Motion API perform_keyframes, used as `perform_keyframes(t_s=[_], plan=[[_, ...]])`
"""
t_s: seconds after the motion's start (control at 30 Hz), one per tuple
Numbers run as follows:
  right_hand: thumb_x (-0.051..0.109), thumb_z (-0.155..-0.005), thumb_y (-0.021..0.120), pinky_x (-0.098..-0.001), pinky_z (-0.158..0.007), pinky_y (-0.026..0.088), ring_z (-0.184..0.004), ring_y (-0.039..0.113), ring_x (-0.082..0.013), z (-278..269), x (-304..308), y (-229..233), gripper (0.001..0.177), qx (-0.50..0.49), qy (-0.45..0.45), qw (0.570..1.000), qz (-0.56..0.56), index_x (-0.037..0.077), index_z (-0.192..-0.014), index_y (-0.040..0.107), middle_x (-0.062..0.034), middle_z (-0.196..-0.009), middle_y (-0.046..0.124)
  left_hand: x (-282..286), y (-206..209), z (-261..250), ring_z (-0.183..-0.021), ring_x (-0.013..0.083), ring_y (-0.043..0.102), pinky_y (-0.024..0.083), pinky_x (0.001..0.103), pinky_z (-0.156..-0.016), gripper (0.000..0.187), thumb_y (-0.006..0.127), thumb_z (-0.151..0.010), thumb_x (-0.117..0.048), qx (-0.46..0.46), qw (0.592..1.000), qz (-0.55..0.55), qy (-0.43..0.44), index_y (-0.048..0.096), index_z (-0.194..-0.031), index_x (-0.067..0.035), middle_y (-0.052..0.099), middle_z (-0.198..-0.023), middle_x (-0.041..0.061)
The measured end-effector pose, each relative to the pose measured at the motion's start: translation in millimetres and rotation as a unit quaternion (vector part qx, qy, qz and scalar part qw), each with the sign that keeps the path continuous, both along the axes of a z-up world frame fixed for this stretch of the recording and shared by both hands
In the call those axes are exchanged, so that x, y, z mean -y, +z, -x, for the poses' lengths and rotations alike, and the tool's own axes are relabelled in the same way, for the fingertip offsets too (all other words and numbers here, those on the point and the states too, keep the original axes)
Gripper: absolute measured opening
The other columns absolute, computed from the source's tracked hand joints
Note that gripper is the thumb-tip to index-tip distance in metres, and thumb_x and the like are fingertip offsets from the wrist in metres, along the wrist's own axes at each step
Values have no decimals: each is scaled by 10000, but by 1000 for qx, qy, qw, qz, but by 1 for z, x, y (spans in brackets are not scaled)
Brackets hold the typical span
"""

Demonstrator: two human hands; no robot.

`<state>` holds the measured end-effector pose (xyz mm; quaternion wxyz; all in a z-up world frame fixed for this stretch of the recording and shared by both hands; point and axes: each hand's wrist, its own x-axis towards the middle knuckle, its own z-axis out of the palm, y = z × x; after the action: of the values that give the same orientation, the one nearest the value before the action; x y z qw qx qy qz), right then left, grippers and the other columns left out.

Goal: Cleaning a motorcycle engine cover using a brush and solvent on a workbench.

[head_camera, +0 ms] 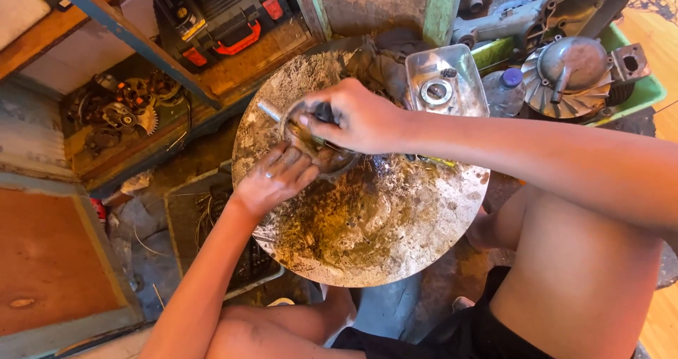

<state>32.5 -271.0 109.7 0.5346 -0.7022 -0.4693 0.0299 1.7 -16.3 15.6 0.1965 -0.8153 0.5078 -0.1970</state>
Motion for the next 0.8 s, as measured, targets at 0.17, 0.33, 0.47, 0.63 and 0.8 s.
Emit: perform_keyframes(t_s=[0.17,0.33,0.47,0.63,0.8], plan=[[-64,-955,563,-321,-539,551,-590,635,-237,-9,-10,-20,75,47,-39,997,-54,-70,-910,623,-222,-823,655,1,-12,-1,-887,154,700,533,355,-934,305,741,-879,-32,13,1000,8,-8,582,-1079,-199,726,-880,-9],[-37,-957,572,-248,-476,501,-528,569,-159,-14,-8,-25,87,9,-9,1000,1,-53,-903,638,-232,-851,677,-2,-17,-4,-899,145,688,534,353,-931,287,722,-896,-45,18,999,24,-12,567,-1066,-216,722,-876,-29],[-24,-971,567,-246,-463,500,-522,580,-158,-13,-7,-19,93,43,-36,998,-20,-57,-920,637,-215,-854,672,-1,-15,-4,-934,162,689,529,354,-923,266,721,-900,-73,32,999,12,-2,566,-1074,-202,718,-896,-4],[-19,-961,569,-220,-396,442,-461,509,-102,-19,-9,-23,104,-9,-29,1000,-1,-42,-879,628,-222,-842,672,-4,-22,-8,-890,142,670,510,347,-939,265,736,-891,-86,42,999,2,-18,574,-1043,-231,700,-851,-34],[-24,-952,567,-234,-404,428,-413,438,-74,-16,-2,-18,91,-3,-6,1000,23,-63,-890,621,-229,-838,678,8,-1,4,-908,142,680,521,349,-934,222,689,-946,-110,4,1000,13,8,548,-1085,-212,692,-865,-25]])
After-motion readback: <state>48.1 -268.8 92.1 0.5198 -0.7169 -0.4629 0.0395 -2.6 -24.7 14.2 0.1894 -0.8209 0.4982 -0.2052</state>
